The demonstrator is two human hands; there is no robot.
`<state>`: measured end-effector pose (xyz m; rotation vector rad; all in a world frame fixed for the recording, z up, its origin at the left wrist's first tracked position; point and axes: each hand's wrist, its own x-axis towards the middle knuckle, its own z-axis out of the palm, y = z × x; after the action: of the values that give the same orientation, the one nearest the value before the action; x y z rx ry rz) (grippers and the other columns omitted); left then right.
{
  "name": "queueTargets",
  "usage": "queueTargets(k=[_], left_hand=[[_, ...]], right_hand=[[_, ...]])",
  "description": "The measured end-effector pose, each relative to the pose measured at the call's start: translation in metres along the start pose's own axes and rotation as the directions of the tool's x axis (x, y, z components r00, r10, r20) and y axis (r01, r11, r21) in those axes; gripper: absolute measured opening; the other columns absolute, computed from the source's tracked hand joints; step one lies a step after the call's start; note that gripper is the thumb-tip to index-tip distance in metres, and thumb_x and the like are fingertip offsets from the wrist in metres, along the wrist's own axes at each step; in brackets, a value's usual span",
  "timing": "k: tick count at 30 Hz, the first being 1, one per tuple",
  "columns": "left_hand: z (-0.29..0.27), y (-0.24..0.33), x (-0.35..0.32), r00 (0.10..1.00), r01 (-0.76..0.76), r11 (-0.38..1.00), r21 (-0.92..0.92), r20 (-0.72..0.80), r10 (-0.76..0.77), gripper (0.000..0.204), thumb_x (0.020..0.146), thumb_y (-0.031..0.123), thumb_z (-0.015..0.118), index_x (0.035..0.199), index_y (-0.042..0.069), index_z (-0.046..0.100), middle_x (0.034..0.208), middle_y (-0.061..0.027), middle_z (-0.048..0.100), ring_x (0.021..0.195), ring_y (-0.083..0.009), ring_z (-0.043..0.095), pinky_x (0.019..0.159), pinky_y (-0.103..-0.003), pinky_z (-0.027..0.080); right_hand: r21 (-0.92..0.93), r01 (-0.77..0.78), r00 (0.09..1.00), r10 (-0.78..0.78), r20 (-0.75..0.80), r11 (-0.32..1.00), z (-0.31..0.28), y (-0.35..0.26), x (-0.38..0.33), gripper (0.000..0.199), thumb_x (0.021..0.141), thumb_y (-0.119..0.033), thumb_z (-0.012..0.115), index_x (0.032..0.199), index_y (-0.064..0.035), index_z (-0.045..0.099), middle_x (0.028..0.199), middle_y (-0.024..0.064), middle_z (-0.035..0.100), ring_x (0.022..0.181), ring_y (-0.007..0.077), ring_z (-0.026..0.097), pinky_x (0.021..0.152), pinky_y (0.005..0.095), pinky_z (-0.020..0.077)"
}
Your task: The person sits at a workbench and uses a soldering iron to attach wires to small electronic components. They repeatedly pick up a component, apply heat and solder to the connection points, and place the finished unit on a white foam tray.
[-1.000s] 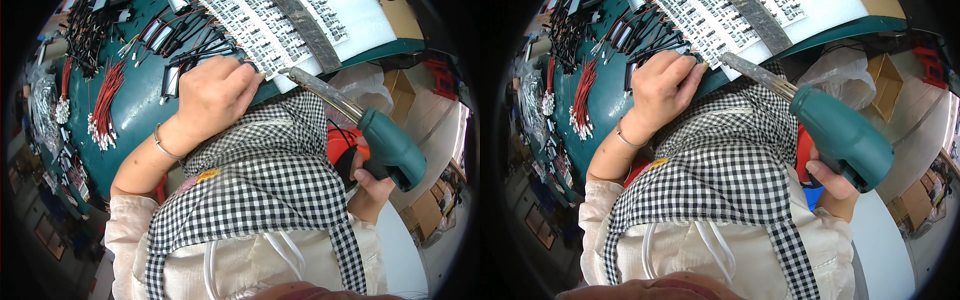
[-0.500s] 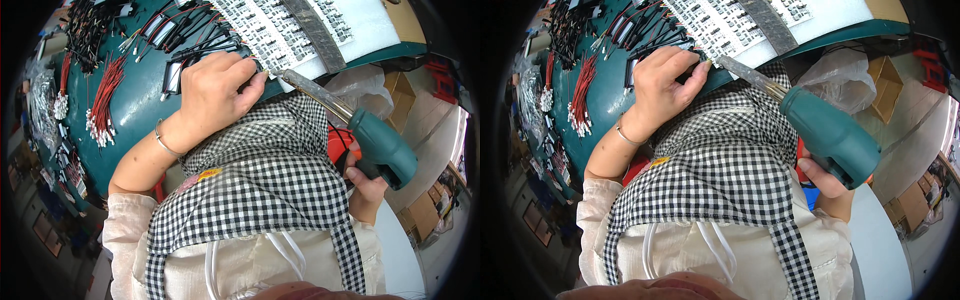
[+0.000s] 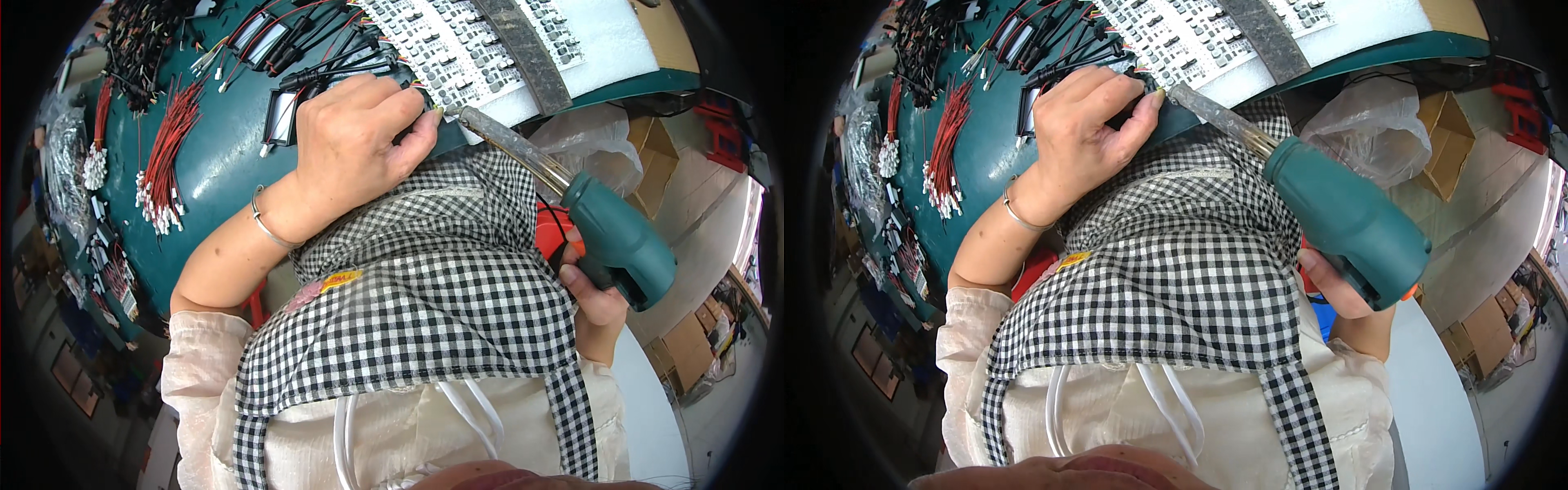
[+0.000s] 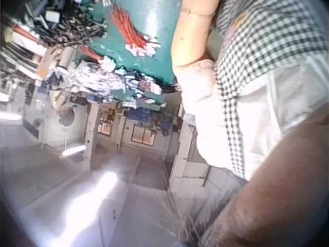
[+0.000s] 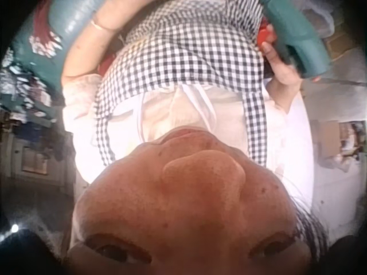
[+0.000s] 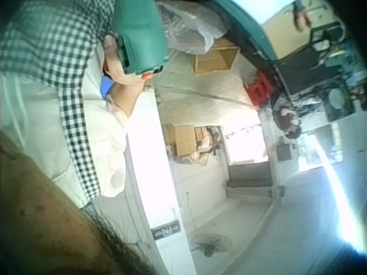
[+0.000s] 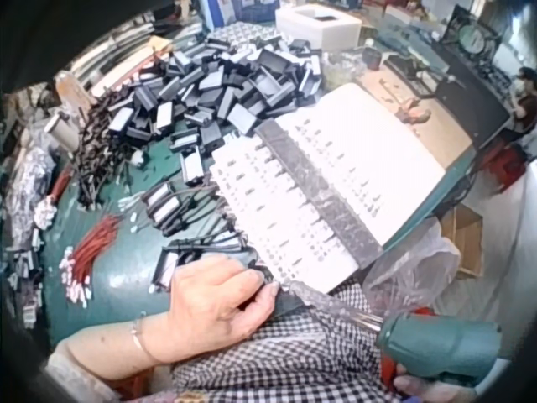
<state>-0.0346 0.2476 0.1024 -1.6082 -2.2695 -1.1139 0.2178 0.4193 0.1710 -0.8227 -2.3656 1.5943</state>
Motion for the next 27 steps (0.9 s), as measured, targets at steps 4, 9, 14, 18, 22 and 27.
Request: queueTargets(k=[4,9,14,18,22,27], left_hand=[[0.000,0.001,0.001,1.000,-0.001,1.000,0.002,-0.008,0.001,0.014,0.067,0.009,0.075,0.069,0.004,0.063,0.061,-0.0070,0.057,0.052,-0.0203,0.055,0.045,-0.030,0.043],[0.000,0.000,0.001,1.000,-0.005,1.000,0.007,-0.002,0.005,0.014,0.067,0.008,0.075,0.069,0.004,0.062,0.061,-0.0069,0.057,0.051,-0.0199,0.054,0.045,-0.030,0.042],[0.000,-0.001,-0.001,1.000,-0.009,1.000,0.006,-0.007,0.009,0.014,0.066,0.008,0.075,0.069,0.004,0.063,0.061,-0.0068,0.057,0.051,-0.0197,0.054,0.044,-0.030,0.042],[0.000,-0.002,0.000,1.000,-0.024,1.000,0.003,-0.013,0.024,0.014,0.066,0.008,0.075,0.070,0.004,0.063,0.061,-0.0066,0.057,0.051,-0.0195,0.054,0.044,-0.030,0.042],[0.000,-0.004,-0.002,1.000,-0.017,1.000,0.012,-0.005,0.017,0.014,0.066,0.009,0.075,0.071,0.004,0.063,0.060,-0.0064,0.056,0.051,-0.0193,0.054,0.044,-0.029,0.042],[-0.002,-0.005,-0.003,1.000,-0.017,1.000,0.014,0.005,0.017,0.015,0.067,0.008,0.075,0.070,0.005,0.061,0.060,-0.0062,0.055,0.050,-0.0191,0.053,0.043,-0.030,0.040]], right_hand=[[-0.069,0.061,0.998,-0.059,0.027,0.996,-0.004,0.001,0.004,0.029,0.052,0.002,0.072,0.081,0.0005,0.068,0.079,0.0121,0.067,0.073,0.0276,0.064,0.072,0.0359,0.0500],[-0.058,0.070,0.989,-0.061,0.135,0.996,-0.008,0.015,0.001,0.032,0.061,0.000,0.067,0.091,0.0024,0.057,0.072,0.0085,0.056,0.064,0.0186,0.054,0.062,0.0283,0.0430],[0.323,-0.059,0.998,0.044,0.052,0.945,-0.007,0.006,0.002,0.049,0.058,0.004,0.070,0.106,0.0058,0.058,0.099,0.0187,0.063,0.062,0.0205,0.059,0.056,0.0300,0.0488],[0.444,0.026,0.998,0.002,-0.062,0.896,-0.001,-0.006,0.012,0.060,0.068,-0.011,0.069,0.117,0.0122,0.043,0.067,0.0098,0.051,0.044,0.0155,0.048,0.040,0.0248,0.0391],[0.519,0.068,0.998,-0.068,-0.019,0.852,-0.004,-0.007,0.022,0.066,0.073,-0.016,0.069,0.121,0.0153,0.037,0.058,0.0064,0.047,0.040,0.0138,0.044,0.035,0.0239,0.0383],[0.677,0.179,0.978,-0.206,-0.041,0.714,-0.007,0.004,0.033,0.067,0.079,-0.019,0.064,0.127,0.0154,0.033,0.064,0.0063,0.047,0.043,0.0119,0.045,0.034,0.0218,0.0387]])
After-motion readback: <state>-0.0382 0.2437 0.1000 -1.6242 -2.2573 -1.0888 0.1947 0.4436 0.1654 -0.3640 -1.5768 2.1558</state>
